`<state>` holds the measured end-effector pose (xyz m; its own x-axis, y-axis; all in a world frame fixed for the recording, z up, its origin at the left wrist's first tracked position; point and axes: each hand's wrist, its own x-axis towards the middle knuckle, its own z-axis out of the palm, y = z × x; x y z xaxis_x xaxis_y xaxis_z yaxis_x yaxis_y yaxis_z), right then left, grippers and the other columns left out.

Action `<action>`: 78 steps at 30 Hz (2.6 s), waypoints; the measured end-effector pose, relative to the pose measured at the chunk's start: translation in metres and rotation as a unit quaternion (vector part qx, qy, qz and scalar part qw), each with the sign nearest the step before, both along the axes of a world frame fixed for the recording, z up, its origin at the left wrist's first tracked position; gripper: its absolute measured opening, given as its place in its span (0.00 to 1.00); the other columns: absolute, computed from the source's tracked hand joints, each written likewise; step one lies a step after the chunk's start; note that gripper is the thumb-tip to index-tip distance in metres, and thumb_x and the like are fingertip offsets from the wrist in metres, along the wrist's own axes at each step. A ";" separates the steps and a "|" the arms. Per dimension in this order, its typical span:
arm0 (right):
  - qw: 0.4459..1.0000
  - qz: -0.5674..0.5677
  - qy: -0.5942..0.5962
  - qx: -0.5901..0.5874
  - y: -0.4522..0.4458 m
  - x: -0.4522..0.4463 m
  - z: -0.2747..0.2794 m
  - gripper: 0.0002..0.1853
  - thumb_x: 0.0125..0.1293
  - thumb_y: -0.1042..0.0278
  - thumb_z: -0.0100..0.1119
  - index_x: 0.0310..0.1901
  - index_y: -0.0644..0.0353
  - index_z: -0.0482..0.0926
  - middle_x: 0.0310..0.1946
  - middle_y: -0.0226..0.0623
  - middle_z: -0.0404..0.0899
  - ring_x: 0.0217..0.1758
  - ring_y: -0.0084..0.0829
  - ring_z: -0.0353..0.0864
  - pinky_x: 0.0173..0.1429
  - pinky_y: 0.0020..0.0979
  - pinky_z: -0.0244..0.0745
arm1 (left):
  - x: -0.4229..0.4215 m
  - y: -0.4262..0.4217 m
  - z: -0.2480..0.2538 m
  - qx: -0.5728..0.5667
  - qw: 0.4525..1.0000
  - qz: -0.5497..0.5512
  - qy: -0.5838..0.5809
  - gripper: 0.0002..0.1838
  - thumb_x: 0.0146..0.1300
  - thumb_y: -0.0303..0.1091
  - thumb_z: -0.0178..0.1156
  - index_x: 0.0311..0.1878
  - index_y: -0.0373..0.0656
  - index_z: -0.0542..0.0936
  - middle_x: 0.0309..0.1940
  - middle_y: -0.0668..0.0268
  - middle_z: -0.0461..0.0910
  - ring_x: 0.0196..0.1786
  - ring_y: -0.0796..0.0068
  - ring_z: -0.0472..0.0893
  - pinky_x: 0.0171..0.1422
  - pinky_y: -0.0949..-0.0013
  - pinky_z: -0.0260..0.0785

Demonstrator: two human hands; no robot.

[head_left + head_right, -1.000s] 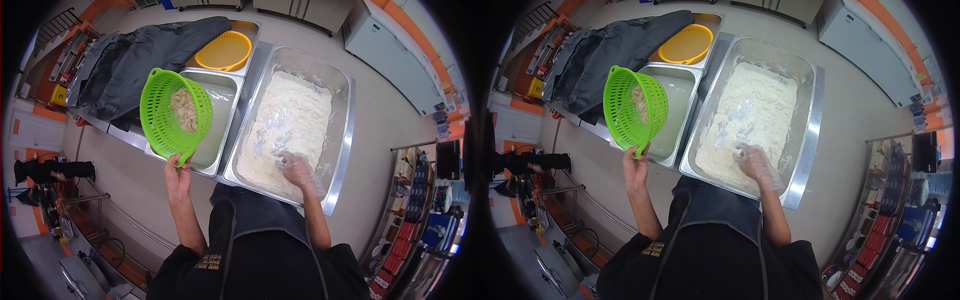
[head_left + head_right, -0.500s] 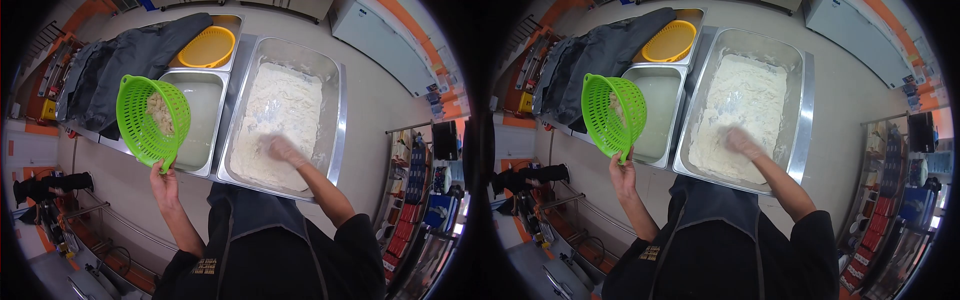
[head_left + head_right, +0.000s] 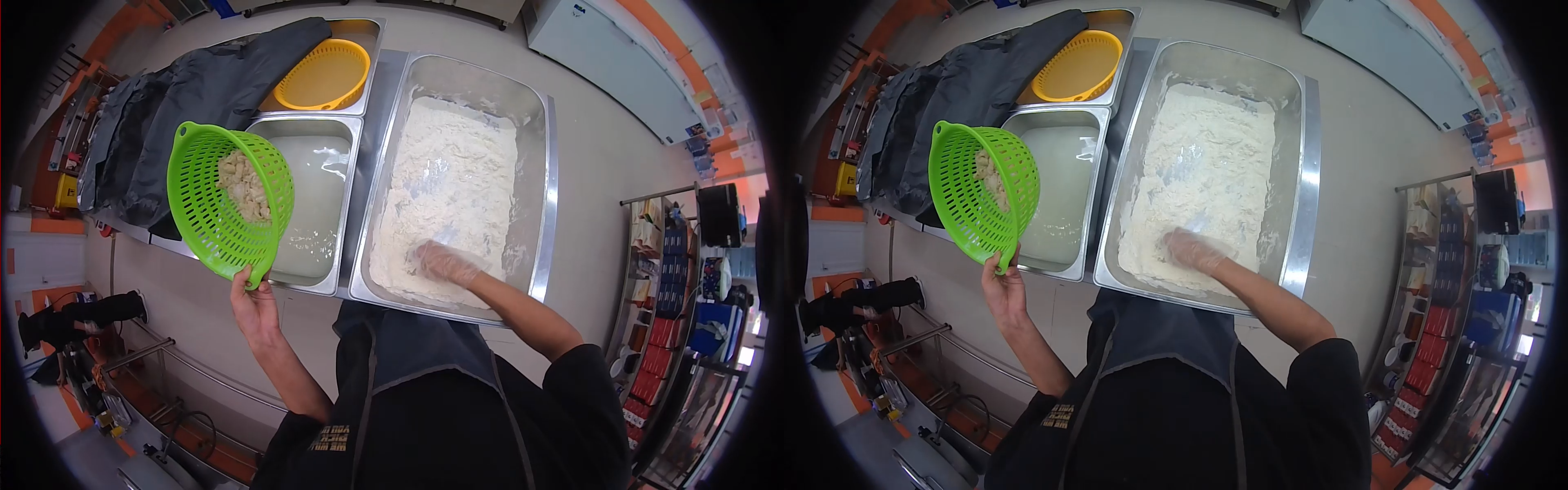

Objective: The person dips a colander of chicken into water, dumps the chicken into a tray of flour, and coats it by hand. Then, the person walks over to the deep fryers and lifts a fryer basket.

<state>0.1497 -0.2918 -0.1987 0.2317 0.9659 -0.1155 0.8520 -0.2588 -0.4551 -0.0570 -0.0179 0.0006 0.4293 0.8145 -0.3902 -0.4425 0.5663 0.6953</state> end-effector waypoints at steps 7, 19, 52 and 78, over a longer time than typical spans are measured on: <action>0.982 -0.152 0.002 -0.111 -0.012 0.061 0.059 0.19 0.53 0.54 0.58 0.39 0.62 0.78 0.34 0.47 0.77 0.34 0.46 0.75 0.42 0.39 0.70 | 0.003 0.002 0.005 0.013 1.000 -0.013 0.015 0.15 0.55 0.22 0.55 0.47 0.34 0.71 0.39 0.61 0.77 0.34 0.71 0.79 0.23 0.82 0.65; 0.878 -0.462 -0.121 -0.011 0.009 0.197 0.037 0.36 0.56 0.44 0.52 0.62 0.59 0.62 0.61 0.56 0.60 0.64 0.50 0.60 0.67 0.38 0.56 | 0.001 0.004 0.004 0.025 1.000 -0.005 0.013 0.13 0.55 0.23 0.55 0.45 0.35 0.72 0.38 0.63 0.77 0.32 0.75 0.78 0.23 0.82 0.65; 0.926 -0.279 0.254 0.006 -0.008 0.117 0.122 0.16 0.57 0.58 0.55 0.29 0.66 0.79 0.19 0.41 0.78 0.21 0.29 0.76 0.32 0.30 0.73 | -0.003 0.008 0.005 0.045 0.999 -0.012 0.028 0.10 0.54 0.23 0.56 0.41 0.35 0.72 0.34 0.64 0.76 0.31 0.75 0.77 0.24 0.80 0.64; 0.859 -0.407 -0.306 0.045 0.002 0.167 -0.026 0.33 0.61 0.46 0.45 0.56 0.70 0.67 0.58 0.52 0.66 0.65 0.44 0.60 0.70 0.44 0.47 | -0.001 0.001 0.006 0.046 0.998 0.011 0.032 0.13 0.55 0.24 0.55 0.45 0.37 0.71 0.37 0.64 0.76 0.32 0.77 0.75 0.25 0.80 0.63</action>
<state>0.3170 -0.2897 -0.2246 0.8253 0.4540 0.3359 0.4927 -0.8695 -0.0355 -0.0580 -0.0173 0.0066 0.3870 0.8573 -0.3395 -0.4083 0.4895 0.7705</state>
